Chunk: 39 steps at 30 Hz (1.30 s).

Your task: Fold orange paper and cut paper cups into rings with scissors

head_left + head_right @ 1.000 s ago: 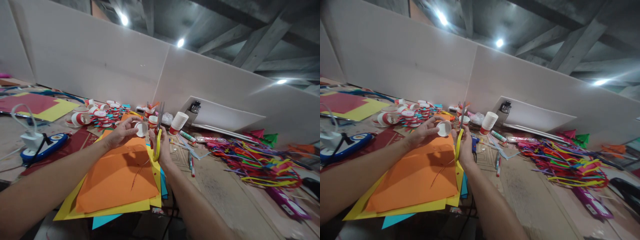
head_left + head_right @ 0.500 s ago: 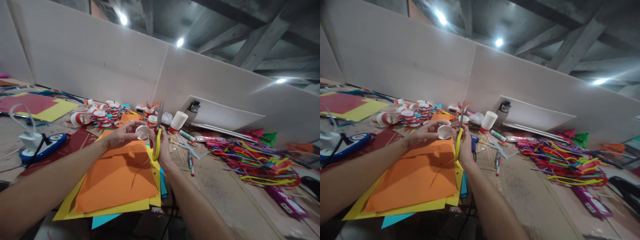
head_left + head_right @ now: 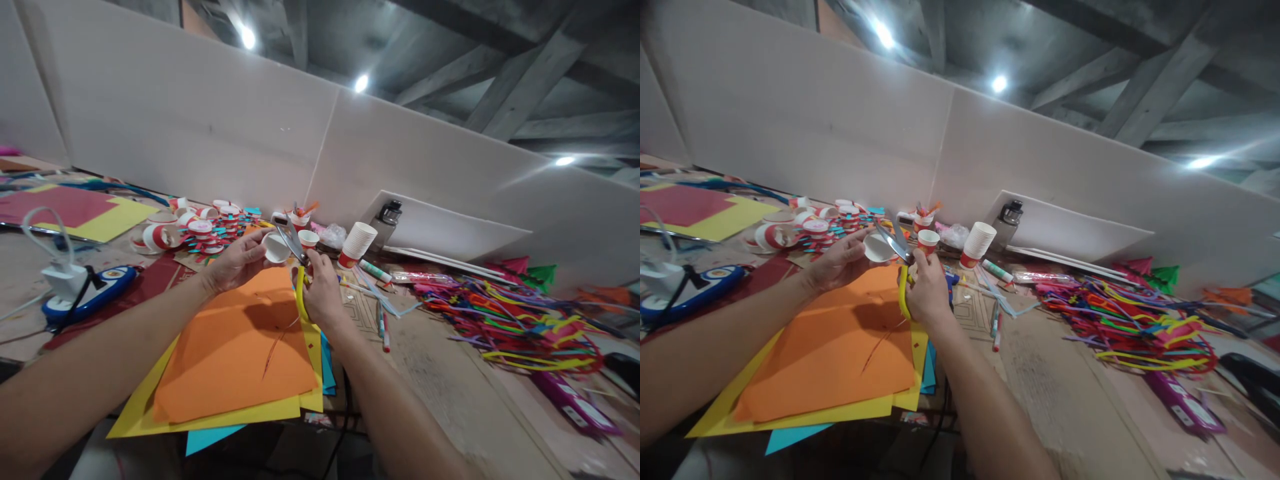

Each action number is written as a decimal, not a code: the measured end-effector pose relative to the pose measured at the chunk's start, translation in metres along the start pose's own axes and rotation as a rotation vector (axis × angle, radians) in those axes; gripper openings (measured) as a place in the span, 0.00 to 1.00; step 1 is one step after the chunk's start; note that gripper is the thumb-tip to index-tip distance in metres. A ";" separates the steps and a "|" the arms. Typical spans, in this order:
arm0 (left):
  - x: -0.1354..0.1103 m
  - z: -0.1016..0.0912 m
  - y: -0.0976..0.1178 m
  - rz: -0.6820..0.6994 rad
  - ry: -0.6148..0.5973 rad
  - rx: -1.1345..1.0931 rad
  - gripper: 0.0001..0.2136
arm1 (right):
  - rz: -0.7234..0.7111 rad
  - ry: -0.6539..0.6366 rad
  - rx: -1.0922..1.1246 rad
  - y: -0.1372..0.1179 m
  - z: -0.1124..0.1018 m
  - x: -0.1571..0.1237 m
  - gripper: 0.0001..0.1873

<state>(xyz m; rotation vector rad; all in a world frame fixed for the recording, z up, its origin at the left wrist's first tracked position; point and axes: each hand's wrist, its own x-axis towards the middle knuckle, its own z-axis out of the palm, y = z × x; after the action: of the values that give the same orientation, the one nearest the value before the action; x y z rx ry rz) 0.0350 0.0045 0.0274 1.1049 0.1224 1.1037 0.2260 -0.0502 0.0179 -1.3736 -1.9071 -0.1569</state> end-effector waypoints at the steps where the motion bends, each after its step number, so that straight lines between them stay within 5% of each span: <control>1: 0.000 0.001 0.000 0.000 -0.002 0.002 0.24 | -0.005 -0.001 -0.017 0.000 -0.001 0.000 0.20; 39: -0.001 -0.001 0.002 -0.026 -0.025 0.058 0.24 | -0.026 -0.010 -0.132 0.002 -0.008 0.001 0.18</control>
<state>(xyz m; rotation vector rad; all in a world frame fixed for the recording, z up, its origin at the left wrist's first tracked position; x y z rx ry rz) 0.0331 0.0047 0.0278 1.1658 0.1495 1.0685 0.2319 -0.0524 0.0239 -1.4386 -1.9534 -0.2944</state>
